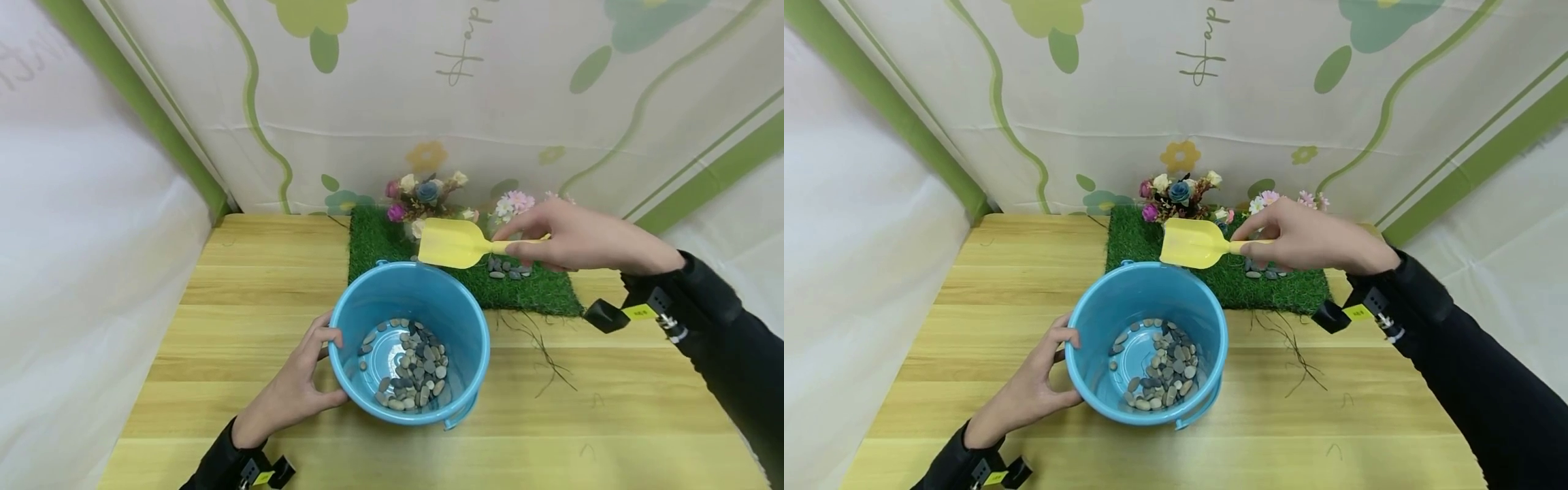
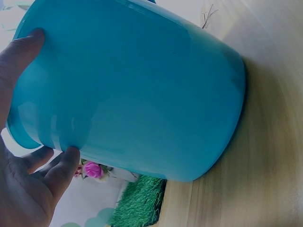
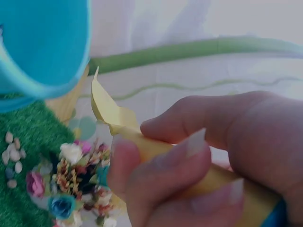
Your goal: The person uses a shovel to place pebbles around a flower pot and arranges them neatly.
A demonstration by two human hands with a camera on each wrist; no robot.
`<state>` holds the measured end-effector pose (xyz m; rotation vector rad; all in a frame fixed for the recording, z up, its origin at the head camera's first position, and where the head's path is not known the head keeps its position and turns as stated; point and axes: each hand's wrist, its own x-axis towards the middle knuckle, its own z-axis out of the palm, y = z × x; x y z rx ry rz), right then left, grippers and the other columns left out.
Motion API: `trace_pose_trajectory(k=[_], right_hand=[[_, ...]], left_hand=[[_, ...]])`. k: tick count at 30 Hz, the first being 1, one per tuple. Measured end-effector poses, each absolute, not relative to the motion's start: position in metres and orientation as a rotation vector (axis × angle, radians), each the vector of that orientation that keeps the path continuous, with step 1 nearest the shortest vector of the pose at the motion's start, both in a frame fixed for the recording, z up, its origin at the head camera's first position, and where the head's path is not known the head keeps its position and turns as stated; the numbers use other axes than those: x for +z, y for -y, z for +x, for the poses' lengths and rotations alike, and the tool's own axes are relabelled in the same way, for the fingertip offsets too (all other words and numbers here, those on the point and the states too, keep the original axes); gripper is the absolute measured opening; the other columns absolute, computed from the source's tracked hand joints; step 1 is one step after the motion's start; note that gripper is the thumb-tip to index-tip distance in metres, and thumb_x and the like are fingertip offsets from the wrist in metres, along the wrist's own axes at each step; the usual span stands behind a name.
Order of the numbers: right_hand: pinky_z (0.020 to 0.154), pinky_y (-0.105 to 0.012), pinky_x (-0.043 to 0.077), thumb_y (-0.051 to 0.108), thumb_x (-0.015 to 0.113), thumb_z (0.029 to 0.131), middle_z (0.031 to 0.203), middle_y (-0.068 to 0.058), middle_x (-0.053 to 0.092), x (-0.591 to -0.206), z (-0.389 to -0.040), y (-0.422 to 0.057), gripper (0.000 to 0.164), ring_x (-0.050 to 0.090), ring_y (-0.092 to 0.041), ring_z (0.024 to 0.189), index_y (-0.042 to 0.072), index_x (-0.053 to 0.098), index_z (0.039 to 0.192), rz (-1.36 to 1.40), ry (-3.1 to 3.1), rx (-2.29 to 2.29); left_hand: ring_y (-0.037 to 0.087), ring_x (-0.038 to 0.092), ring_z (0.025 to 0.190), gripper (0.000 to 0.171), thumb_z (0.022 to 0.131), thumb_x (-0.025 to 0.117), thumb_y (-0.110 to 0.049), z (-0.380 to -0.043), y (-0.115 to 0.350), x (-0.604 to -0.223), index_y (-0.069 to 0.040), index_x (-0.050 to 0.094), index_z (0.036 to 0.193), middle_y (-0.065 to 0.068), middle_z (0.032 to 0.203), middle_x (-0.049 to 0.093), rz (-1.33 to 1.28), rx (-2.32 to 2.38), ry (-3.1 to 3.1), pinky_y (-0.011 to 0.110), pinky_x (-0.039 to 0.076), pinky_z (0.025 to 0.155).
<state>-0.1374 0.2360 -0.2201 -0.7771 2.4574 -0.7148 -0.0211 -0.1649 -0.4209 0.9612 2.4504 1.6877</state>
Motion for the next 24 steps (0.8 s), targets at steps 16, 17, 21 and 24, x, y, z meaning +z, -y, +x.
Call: trace_pose_trajectory(k=[16,17,21,24], right_hand=[[0.047,-0.027,0.042,0.025,0.058,0.106,0.075,0.005,0.061,-0.236,-0.109,-0.196,0.026,0.043,-0.012,0.046,0.018,0.069,0.128,-0.923,-2.268,-0.717],[0.048,-0.028,0.043,0.025,0.057,0.106,0.074,0.004,0.061,-0.240,-0.109,-0.193,0.026,0.043,-0.012,0.047,0.017,0.068,0.129,-0.918,-2.251,-0.707],[0.051,-0.032,0.047,0.020,0.054,0.107,0.076,0.002,0.064,-0.256,-0.107,-0.182,0.030,0.046,-0.015,0.050,0.008,0.063,0.133,-0.871,-2.175,-0.677],[0.051,-0.034,0.049,0.016,0.054,0.107,0.071,0.000,0.064,-0.268,-0.108,-0.173,0.029,0.049,-0.016,0.050,0.005,0.063,0.133,-0.876,-2.126,-0.661]], left_hand=[[0.042,0.039,0.136,0.065,0.077,0.089,-0.007,-0.020,0.165,-0.419,-0.016,0.039,0.118,0.012,0.157,0.029,0.945,1.680,-2.452,0.052,0.054,0.095],[0.041,0.039,0.137,0.065,0.077,0.089,-0.007,-0.020,0.165,-0.419,-0.017,0.039,0.118,0.011,0.157,0.029,0.940,1.679,-2.451,0.051,0.054,0.095],[0.043,0.038,0.137,0.065,0.078,0.088,-0.006,-0.020,0.165,-0.419,-0.017,0.038,0.118,0.014,0.157,0.028,0.946,1.685,-2.443,0.054,0.053,0.095],[0.044,0.038,0.137,0.064,0.078,0.088,-0.006,-0.021,0.165,-0.420,-0.016,0.038,0.118,0.016,0.157,0.028,0.960,1.692,-2.434,0.056,0.053,0.094]])
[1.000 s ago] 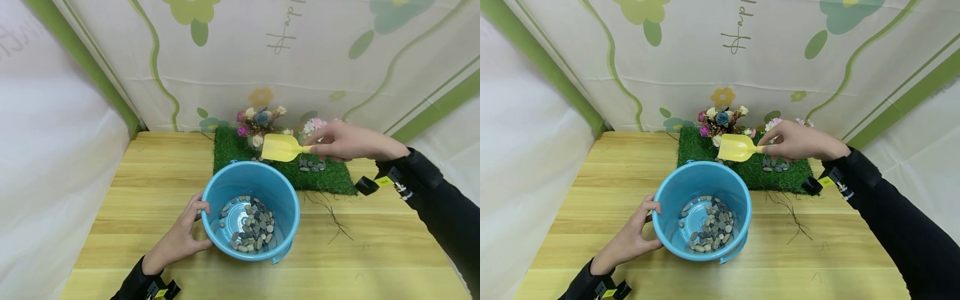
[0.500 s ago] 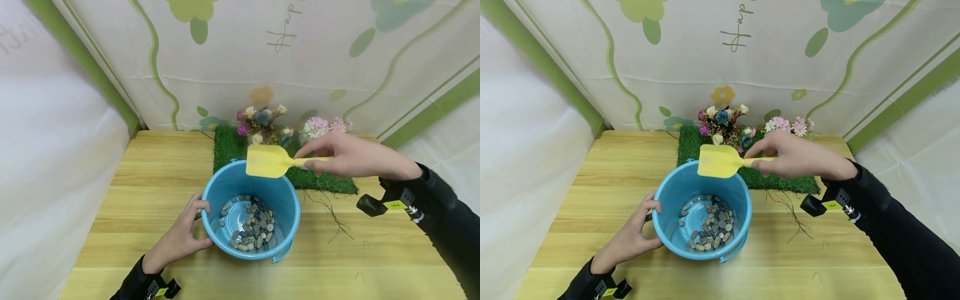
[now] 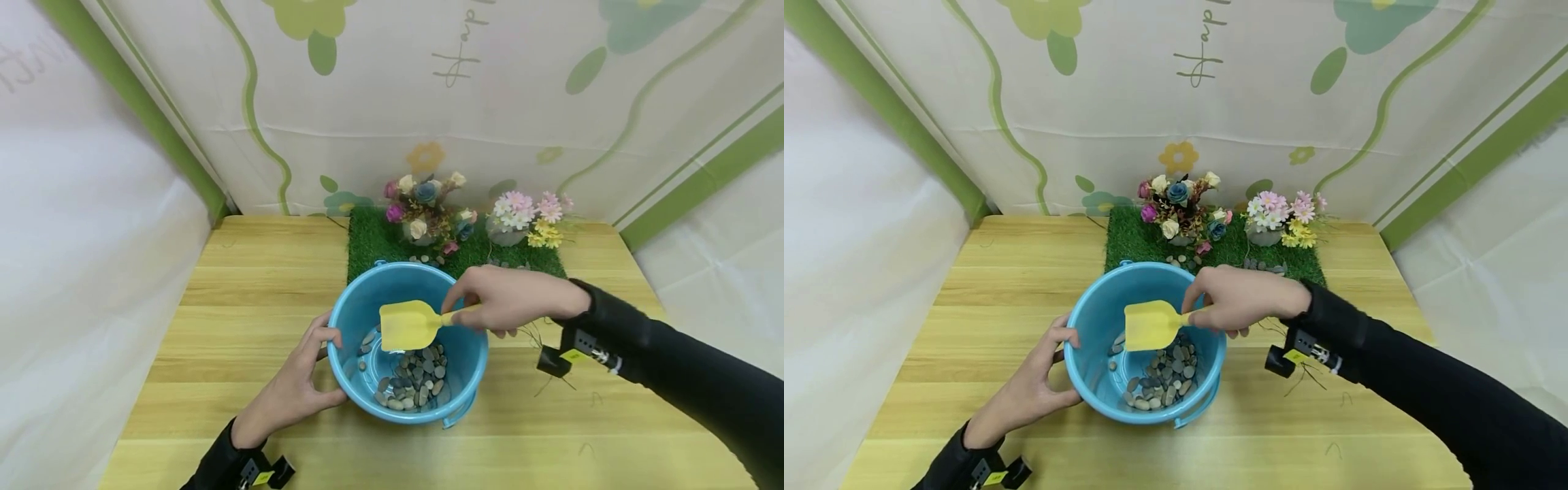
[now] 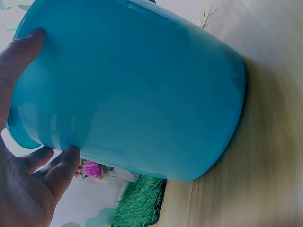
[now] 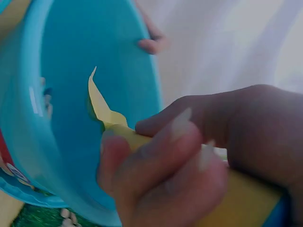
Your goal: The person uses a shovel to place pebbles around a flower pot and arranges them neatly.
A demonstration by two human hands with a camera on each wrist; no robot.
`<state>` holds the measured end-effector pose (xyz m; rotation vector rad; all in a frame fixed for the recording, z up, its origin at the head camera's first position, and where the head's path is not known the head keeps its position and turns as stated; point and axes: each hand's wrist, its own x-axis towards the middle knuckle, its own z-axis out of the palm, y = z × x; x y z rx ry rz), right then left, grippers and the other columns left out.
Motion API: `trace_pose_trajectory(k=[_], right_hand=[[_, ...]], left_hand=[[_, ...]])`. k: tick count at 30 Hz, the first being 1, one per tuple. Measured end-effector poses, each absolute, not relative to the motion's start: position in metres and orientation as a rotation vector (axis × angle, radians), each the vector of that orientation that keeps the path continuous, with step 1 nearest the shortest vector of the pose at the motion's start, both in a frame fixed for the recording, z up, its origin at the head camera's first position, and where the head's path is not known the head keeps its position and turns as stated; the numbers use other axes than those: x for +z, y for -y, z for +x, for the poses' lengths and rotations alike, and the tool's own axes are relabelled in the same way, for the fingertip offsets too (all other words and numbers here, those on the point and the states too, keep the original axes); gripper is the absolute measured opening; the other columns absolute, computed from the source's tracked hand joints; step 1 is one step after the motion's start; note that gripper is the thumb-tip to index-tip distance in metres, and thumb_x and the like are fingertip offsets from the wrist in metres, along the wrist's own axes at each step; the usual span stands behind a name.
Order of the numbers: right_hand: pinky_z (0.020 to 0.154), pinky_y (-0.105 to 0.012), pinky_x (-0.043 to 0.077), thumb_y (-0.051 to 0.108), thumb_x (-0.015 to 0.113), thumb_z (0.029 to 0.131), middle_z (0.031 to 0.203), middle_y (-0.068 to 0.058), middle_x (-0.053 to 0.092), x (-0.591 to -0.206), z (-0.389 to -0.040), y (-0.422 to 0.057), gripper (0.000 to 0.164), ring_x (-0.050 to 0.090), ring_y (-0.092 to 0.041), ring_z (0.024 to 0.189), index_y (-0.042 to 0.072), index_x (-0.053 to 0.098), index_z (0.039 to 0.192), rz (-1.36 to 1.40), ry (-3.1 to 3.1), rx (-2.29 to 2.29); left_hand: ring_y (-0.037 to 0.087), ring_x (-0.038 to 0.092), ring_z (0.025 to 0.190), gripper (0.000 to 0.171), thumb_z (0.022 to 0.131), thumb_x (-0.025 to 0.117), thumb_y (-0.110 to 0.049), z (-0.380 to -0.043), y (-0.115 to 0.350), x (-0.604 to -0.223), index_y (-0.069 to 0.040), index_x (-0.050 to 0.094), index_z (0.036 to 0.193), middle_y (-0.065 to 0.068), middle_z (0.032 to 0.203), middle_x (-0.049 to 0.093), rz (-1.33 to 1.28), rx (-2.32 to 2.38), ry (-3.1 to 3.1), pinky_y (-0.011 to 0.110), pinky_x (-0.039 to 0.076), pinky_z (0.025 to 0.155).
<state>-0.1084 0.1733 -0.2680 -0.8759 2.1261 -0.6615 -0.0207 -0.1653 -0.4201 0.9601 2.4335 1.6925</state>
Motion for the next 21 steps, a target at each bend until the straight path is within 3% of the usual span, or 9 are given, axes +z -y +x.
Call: trace_pose_trajectory(k=[6,10,13,17,21], right_hand=[[0.056,-0.035,0.055,0.013,0.056,0.106,0.061,-0.004,0.058,-0.285,-0.110,-0.152,0.027,0.055,-0.018,0.049,0.005,0.065,0.130,-0.834,-2.050,-0.604],[0.052,-0.034,0.057,0.012,0.058,0.105,0.062,-0.006,0.059,-0.289,-0.111,-0.135,0.023,0.059,-0.017,0.049,0.005,0.069,0.124,-0.799,-2.037,-0.526],[0.049,-0.032,0.056,0.011,0.059,0.104,0.061,-0.006,0.060,-0.293,-0.112,-0.123,0.015,0.059,-0.015,0.048,0.007,0.073,0.106,-0.789,-2.026,-0.460],[0.047,-0.030,0.055,0.007,0.056,0.104,0.057,-0.006,0.060,-0.302,-0.114,-0.112,0.030,0.057,-0.012,0.044,0.010,0.067,0.077,-0.776,-2.004,-0.404],[0.048,-0.029,0.055,0.006,0.054,0.104,0.059,-0.008,0.062,-0.309,-0.116,-0.103,0.036,0.058,-0.012,0.044,0.008,0.065,0.070,-0.749,-1.995,-0.371]], left_hand=[[0.045,0.039,0.135,0.062,0.080,0.087,-0.009,-0.021,0.166,-0.420,-0.014,0.039,0.118,0.015,0.157,0.028,0.974,1.701,-2.424,0.057,0.053,0.094],[0.045,0.039,0.135,0.061,0.080,0.087,-0.011,-0.021,0.166,-0.420,-0.013,0.039,0.118,0.016,0.157,0.028,0.982,1.707,-2.429,0.056,0.053,0.094],[0.045,0.040,0.135,0.061,0.080,0.087,-0.011,-0.022,0.166,-0.421,-0.013,0.039,0.118,0.016,0.157,0.028,0.987,1.707,-2.434,0.055,0.054,0.094],[0.045,0.040,0.135,0.061,0.080,0.087,-0.012,-0.022,0.166,-0.420,-0.014,0.039,0.117,0.016,0.157,0.029,0.988,1.706,-2.435,0.054,0.054,0.093],[0.044,0.040,0.135,0.061,0.080,0.087,-0.012,-0.021,0.166,-0.420,-0.014,0.039,0.118,0.016,0.156,0.028,0.986,1.706,-2.432,0.054,0.054,0.093]])
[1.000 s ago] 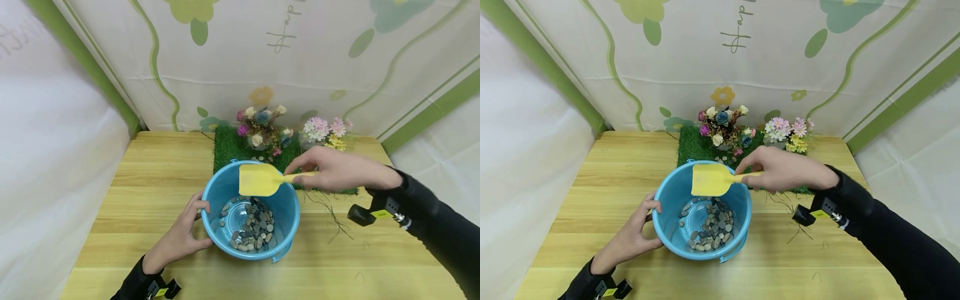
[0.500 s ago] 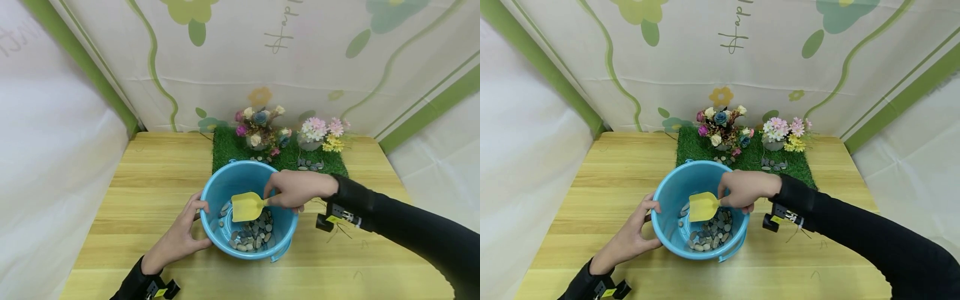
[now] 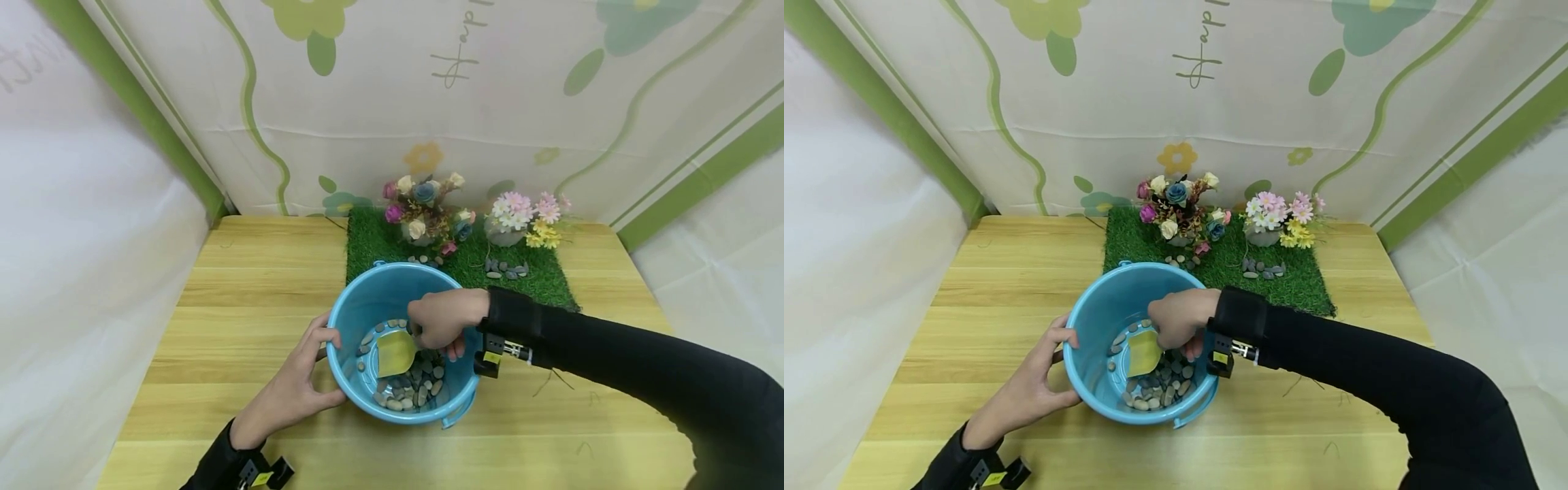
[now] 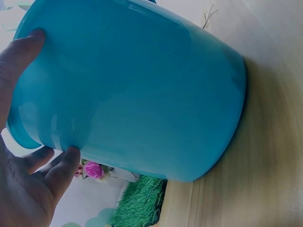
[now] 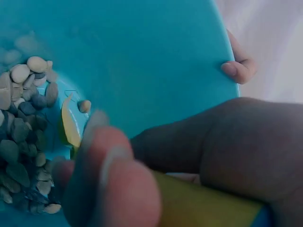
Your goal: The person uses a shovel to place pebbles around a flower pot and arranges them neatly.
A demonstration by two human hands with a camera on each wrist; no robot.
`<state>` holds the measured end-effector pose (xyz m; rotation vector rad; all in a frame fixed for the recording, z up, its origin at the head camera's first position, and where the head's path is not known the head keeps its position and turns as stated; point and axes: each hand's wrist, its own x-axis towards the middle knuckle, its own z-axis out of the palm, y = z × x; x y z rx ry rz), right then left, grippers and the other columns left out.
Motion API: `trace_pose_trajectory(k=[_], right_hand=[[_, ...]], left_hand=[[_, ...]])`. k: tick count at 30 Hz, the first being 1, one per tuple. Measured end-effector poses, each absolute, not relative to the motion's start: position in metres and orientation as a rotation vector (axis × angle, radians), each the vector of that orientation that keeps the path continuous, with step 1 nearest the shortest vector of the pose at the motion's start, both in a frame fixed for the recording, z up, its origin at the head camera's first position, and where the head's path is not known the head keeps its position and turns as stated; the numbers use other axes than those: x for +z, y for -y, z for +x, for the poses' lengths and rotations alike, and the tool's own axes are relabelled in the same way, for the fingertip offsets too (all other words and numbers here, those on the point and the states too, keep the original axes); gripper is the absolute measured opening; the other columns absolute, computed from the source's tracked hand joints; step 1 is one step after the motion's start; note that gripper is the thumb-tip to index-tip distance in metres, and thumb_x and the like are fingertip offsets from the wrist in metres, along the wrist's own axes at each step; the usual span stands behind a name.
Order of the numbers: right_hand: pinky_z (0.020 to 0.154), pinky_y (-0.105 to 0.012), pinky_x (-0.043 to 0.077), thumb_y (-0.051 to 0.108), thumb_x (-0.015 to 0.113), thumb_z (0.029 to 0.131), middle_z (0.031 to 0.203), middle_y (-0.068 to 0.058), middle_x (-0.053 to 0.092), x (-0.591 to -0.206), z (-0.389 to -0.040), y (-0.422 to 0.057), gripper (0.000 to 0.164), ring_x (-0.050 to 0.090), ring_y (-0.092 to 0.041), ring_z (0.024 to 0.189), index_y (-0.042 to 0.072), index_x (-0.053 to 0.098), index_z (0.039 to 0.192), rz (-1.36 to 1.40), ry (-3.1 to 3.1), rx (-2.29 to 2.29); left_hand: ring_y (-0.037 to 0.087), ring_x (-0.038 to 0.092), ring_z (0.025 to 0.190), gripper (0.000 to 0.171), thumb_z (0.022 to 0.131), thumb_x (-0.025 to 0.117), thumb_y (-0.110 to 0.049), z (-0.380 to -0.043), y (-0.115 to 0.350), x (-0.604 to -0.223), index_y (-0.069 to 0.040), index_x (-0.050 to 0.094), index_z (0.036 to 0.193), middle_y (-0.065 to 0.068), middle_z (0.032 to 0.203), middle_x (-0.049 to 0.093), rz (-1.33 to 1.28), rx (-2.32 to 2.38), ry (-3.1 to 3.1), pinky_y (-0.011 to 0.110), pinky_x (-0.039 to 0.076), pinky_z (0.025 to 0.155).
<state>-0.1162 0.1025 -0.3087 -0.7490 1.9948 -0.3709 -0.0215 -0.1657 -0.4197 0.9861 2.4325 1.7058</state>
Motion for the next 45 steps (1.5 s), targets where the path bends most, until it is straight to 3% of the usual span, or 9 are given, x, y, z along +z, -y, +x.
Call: trace_pose_trajectory(k=[7,12,24,45], right_hand=[[0.052,-0.031,0.058,0.008,0.058,0.104,0.062,-0.009,0.066,-0.314,-0.119,-0.090,0.025,0.059,-0.014,0.046,0.010,0.070,0.082,-0.712,-2.003,-0.302],[0.056,-0.034,0.060,0.011,0.060,0.103,0.061,-0.008,0.067,-0.318,-0.122,-0.086,0.029,0.060,-0.013,0.047,0.009,0.071,0.077,-0.703,-2.001,-0.256],[0.045,-0.022,0.051,0.009,0.057,0.103,0.056,-0.004,0.062,-0.320,-0.136,-0.090,0.036,0.057,-0.010,0.045,-0.005,0.069,0.072,-0.725,-1.905,-0.325],[0.046,-0.024,0.047,0.009,0.054,0.104,0.059,-0.005,0.059,-0.323,-0.140,-0.094,0.037,0.053,-0.011,0.046,-0.004,0.068,0.073,-0.675,-1.864,-0.413]], left_hand=[[0.045,0.040,0.135,0.061,0.080,0.087,-0.011,-0.021,0.166,-0.420,-0.013,0.039,0.118,0.017,0.156,0.028,0.998,1.706,-2.436,0.054,0.055,0.093],[0.044,0.039,0.136,0.062,0.080,0.087,-0.010,-0.021,0.165,-0.420,-0.014,0.038,0.118,0.017,0.157,0.028,1.000,1.697,-2.436,0.054,0.054,0.094],[0.046,0.040,0.134,0.063,0.078,0.087,-0.006,-0.022,0.165,-0.419,-0.013,0.039,0.118,0.019,0.156,0.029,1.016,1.697,-2.442,0.054,0.054,0.094],[0.044,0.040,0.135,0.063,0.078,0.087,-0.008,-0.021,0.166,-0.420,-0.012,0.039,0.118,0.017,0.156,0.029,0.995,1.706,-2.433,0.054,0.055,0.093]])
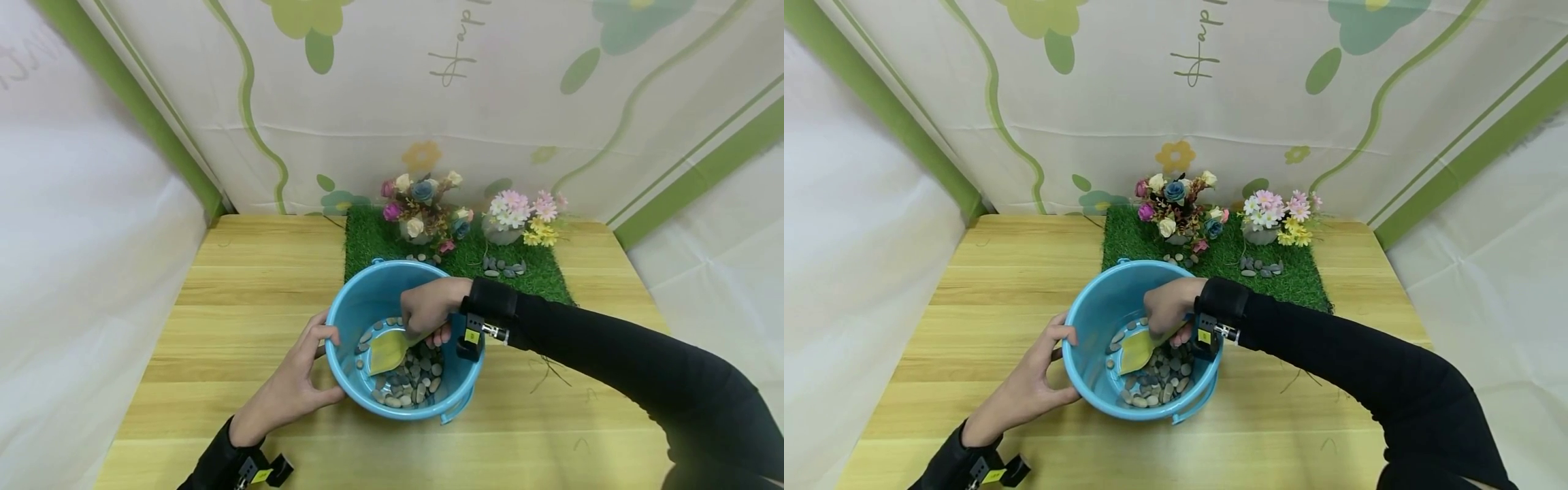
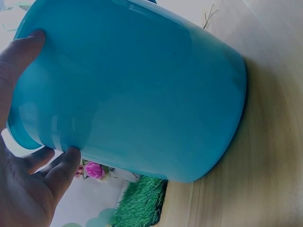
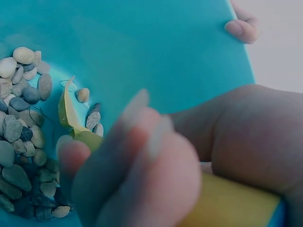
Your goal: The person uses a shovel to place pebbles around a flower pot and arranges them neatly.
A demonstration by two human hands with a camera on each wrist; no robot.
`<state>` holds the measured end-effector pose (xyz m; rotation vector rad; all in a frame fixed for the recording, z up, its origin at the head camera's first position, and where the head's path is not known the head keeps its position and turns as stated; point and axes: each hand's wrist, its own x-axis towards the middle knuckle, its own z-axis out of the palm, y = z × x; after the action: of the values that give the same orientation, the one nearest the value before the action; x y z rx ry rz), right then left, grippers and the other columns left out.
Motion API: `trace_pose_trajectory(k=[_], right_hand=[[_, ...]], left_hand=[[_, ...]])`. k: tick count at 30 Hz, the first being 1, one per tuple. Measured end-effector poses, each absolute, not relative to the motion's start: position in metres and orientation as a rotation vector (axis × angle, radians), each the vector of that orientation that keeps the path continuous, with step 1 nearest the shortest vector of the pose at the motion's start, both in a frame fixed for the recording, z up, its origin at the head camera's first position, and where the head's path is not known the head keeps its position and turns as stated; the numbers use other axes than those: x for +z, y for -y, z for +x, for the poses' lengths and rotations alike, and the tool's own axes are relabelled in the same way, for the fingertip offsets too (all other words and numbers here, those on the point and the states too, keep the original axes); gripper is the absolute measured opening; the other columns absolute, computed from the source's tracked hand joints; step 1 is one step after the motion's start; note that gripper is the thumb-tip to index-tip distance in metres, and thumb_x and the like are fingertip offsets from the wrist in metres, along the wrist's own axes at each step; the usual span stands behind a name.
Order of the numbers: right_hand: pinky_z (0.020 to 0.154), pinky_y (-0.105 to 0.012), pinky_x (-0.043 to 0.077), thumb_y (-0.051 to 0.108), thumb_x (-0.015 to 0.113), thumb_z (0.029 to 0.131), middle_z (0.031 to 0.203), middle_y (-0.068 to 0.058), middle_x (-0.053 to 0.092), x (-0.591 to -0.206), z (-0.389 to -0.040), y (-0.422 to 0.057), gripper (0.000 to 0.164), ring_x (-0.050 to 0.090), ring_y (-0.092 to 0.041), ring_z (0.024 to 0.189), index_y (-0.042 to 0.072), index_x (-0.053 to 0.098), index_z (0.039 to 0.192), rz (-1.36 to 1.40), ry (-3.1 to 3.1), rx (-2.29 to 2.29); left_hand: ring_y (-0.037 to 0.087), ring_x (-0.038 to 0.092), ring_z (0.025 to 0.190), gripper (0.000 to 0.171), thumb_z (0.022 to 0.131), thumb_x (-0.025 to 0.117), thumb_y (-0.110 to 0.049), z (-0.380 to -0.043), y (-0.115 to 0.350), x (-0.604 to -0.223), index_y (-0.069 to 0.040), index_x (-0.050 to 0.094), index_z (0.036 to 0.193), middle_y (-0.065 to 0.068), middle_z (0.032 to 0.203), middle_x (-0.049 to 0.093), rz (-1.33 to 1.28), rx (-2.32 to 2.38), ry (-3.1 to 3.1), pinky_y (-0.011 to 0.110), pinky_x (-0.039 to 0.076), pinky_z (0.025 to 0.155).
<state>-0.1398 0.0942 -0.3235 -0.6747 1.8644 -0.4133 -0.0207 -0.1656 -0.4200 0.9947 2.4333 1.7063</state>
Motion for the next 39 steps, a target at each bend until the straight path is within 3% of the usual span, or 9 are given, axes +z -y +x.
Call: trace_pose_trajectory(k=[7,12,23,39], right_hand=[[0.045,-0.022,0.048,0.012,0.055,0.105,0.059,-0.004,0.060,-0.3245,-0.1418,-0.0925,0.039,0.055,-0.010,0.047,0.008,0.067,0.068,-0.643,-1.874,-0.428],[0.046,-0.022,0.047,0.011,0.055,0.105,0.060,-0.004,0.060,-0.3249,-0.1427,-0.0923,0.038,0.053,-0.010,0.047,0.009,0.066,0.068,-0.670,-1.864,-0.440],[0.045,-0.021,0.040,0.008,0.053,0.105,0.057,-0.003,0.057,-0.3283,-0.1428,-0.0936,0.050,0.047,-0.010,0.046,0.016,0.044,0.056,-0.749,-1.827,-0.451],[0.045,-0.020,0.040,0.008,0.054,0.105,0.056,-0.002,0.055,-0.3274,-0.1458,-0.0943,0.051,0.047,-0.009,0.046,0.016,0.041,0.056,-0.748,-1.823,-0.464]], left_hand=[[0.043,0.039,0.135,0.062,0.079,0.087,-0.008,-0.0205,0.1660,-0.4194,-0.012,0.039,0.118,0.017,0.156,0.028,0.982,1.702,-2.429,0.054,0.054,0.094],[0.047,0.039,0.135,0.061,0.080,0.087,-0.009,-0.0210,0.1656,-0.4194,-0.012,0.039,0.118,0.020,0.155,0.029,0.988,1.706,-2.423,0.054,0.055,0.093],[0.047,0.039,0.135,0.062,0.079,0.087,-0.010,-0.0211,0.1656,-0.4193,-0.013,0.039,0.118,0.019,0.156,0.028,0.995,1.708,-2.430,0.053,0.054,0.093],[0.047,0.041,0.133,0.061,0.080,0.087,-0.011,-0.0227,0.1663,-0.4212,-0.012,0.038,0.118,0.021,0.155,0.028,1.007,1.712,-2.418,0.054,0.054,0.093]])
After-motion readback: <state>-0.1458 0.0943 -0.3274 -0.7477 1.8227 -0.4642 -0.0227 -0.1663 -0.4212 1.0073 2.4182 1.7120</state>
